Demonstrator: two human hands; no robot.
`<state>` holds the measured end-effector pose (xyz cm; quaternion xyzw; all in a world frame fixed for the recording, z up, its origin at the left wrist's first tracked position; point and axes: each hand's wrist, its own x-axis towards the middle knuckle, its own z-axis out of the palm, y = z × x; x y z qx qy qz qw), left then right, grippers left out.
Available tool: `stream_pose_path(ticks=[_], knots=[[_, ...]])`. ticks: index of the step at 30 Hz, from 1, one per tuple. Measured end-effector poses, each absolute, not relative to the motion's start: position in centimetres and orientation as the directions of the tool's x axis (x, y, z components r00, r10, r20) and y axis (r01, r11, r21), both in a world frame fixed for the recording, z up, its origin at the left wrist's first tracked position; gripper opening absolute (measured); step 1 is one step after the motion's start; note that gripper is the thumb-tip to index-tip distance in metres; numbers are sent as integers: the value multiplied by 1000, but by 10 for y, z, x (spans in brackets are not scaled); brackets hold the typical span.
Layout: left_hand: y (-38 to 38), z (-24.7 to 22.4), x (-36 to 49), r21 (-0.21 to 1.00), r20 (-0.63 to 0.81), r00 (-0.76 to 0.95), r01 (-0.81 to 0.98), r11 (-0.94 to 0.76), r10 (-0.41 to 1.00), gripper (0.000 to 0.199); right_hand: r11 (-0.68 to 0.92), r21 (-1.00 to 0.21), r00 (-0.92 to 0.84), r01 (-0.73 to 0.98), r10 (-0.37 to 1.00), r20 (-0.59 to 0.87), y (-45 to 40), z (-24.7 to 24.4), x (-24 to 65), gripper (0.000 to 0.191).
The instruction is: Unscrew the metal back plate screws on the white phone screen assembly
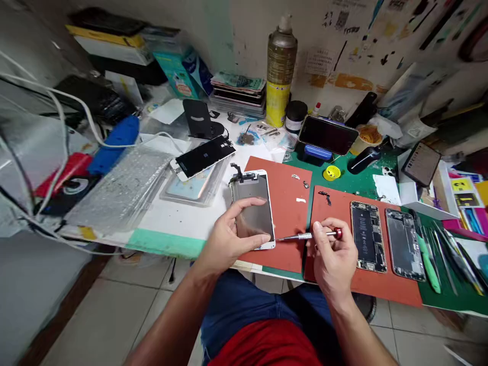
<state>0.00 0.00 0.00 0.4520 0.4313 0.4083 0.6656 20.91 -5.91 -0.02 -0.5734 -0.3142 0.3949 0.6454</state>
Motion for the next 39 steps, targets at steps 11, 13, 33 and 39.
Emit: stream_pose_path(ticks=[11,13,33,39], knots=[[1,-5,-3,961,-179,274,-157,228,945,69,52,-986,455,-161,890,-27,-58,-1,210,25],[1,-5,-3,970,-160,258,-140,201,953,68,57,-988,456,-144,890,-15,-59,-1,210,26],[5,1,9,954,-236,47,-181,240,971,49,83,-887,518,454,786,338,-32,26,228,28],[5,-6,10,983,-168,15,-72,168,986,47,111,-827,436,552,806,399,-18,11,222,24]])
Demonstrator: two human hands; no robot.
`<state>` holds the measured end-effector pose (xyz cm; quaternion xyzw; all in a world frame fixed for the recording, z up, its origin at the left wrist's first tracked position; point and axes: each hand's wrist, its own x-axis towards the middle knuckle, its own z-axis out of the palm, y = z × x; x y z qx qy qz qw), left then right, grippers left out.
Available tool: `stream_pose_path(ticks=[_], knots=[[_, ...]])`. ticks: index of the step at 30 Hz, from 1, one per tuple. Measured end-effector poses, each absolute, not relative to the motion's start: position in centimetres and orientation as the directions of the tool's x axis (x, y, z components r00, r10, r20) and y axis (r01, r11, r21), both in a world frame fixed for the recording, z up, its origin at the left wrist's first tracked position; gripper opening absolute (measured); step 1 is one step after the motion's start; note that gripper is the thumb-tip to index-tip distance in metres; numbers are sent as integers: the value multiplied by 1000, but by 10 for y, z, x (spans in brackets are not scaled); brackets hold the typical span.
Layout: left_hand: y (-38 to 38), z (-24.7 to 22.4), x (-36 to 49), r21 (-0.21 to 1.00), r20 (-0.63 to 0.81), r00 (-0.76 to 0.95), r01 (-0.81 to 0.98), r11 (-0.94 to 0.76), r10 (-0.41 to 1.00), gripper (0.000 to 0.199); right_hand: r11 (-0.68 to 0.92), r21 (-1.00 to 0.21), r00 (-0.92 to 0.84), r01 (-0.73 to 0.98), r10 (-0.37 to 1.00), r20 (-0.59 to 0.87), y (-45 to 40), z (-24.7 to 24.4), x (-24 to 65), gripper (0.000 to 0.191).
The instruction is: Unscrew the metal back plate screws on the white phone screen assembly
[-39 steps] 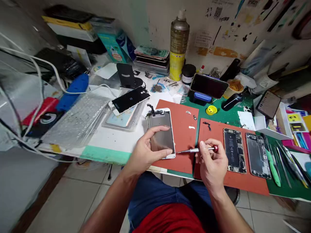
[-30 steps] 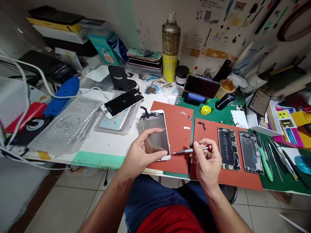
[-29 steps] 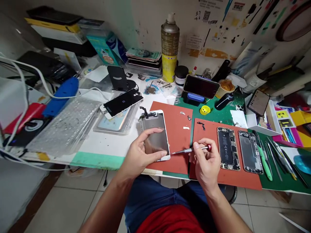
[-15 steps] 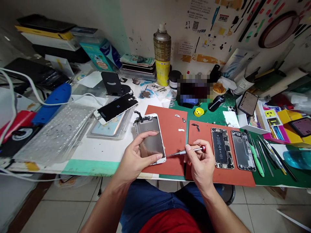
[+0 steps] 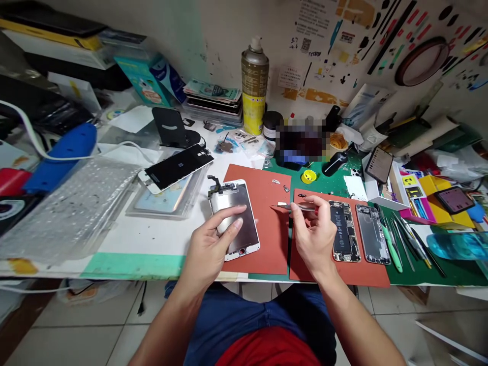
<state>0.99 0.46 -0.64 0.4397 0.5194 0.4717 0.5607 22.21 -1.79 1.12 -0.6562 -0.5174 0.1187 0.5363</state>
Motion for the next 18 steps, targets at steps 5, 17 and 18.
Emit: stream_pose_path(ticks=[5,17,18], knots=[[5,-3,11,989,-139,27,-52,140,990,37,84,-828,454,555,803,386,-17,9,221,25],[4,2,13,996,9,89,86,-16,996,16,24,-984,398,-174,916,-48,-38,30,208,36],[4,2,13,996,14,96,83,-22,995,14,21,-981,393,-191,918,-57,-39,28,207,36]])
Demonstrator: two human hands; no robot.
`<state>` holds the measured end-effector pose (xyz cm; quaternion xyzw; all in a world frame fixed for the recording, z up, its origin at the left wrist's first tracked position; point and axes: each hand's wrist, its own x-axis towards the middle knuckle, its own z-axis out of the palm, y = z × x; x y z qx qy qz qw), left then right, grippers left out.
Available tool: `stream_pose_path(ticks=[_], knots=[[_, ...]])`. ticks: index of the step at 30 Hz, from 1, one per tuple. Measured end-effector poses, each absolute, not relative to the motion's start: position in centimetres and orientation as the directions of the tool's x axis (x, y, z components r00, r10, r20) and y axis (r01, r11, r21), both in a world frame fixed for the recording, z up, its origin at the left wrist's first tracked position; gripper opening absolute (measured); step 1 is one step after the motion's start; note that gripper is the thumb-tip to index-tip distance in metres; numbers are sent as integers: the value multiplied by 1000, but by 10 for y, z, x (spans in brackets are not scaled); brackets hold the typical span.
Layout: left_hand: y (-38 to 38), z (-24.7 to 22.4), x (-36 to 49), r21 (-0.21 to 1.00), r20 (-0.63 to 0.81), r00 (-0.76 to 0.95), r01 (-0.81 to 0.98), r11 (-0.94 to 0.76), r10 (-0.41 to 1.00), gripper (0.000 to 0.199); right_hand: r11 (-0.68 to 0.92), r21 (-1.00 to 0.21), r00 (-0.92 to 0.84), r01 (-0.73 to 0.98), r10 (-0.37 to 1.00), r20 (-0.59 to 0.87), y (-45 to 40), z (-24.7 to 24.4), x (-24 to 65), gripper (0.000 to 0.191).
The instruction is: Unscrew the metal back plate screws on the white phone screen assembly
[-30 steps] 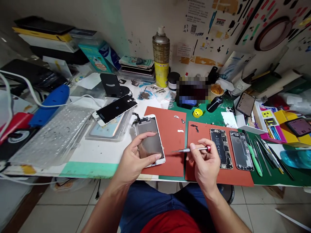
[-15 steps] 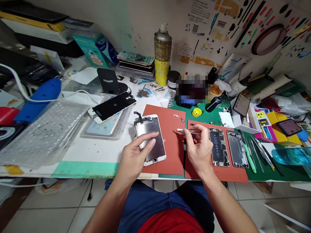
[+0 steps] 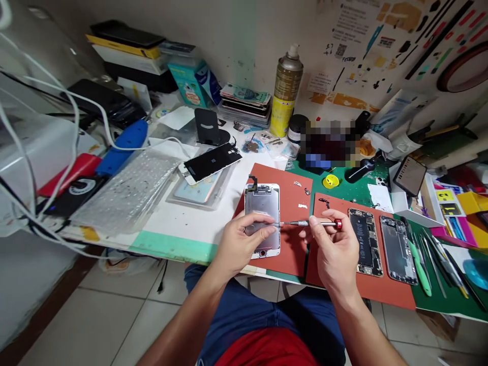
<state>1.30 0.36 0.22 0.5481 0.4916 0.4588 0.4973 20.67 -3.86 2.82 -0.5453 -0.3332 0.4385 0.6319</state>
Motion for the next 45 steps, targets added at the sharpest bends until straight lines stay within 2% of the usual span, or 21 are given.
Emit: stream_pose_path(ticks=[5,12,25,35,45], knots=[[4,2,13,997,24,107,65,-31,994,10,3,-976,394,-219,915,-86,-40,24,204,38],[4,0,12,994,64,116,81,-74,991,9,15,-985,397,-174,916,-56,-42,26,203,37],[5,4,12,990,78,110,108,-90,991,11,28,-978,375,-206,926,-53,-48,23,202,35],[4,5,12,989,67,118,123,-82,991,12,97,-994,454,51,884,110,-56,34,196,28],[4,4,13,986,79,122,140,-96,989,11,192,-969,424,156,873,241,-64,27,193,25]])
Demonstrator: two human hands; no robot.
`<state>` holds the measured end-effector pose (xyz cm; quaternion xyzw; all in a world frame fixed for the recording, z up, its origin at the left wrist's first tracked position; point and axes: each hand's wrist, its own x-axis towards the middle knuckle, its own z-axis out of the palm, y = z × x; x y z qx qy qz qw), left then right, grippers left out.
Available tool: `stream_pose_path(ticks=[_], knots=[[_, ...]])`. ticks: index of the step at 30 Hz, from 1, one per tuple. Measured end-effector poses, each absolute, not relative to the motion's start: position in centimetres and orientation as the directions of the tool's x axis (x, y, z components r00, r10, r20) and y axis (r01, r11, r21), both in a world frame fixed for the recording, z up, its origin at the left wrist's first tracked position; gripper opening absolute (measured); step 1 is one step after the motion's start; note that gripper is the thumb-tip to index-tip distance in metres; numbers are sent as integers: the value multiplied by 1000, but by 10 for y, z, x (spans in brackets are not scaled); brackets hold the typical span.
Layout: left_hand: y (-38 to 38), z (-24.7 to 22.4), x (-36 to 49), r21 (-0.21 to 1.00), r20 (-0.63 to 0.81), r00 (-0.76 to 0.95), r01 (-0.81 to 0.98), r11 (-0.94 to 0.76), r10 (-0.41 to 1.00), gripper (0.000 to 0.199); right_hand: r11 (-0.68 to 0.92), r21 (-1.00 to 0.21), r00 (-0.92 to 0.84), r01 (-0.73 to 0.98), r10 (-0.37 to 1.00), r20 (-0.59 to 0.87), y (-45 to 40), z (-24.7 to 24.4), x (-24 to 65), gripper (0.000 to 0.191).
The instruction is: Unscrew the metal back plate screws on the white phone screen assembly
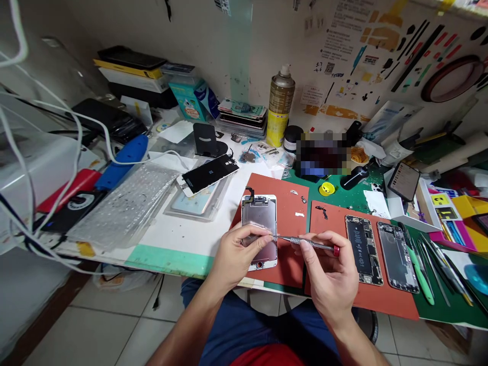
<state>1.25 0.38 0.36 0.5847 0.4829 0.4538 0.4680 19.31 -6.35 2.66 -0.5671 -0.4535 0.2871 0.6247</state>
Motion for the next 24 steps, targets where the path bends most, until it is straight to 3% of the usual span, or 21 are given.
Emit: stream_pose_path(ticks=[16,24], knots=[[4,2,13,988,82,106,124,-95,991,9,241,-940,377,243,869,321,-65,26,194,27],[4,2,12,989,40,106,134,-54,994,11,251,-950,407,184,861,306,-63,31,193,24]])
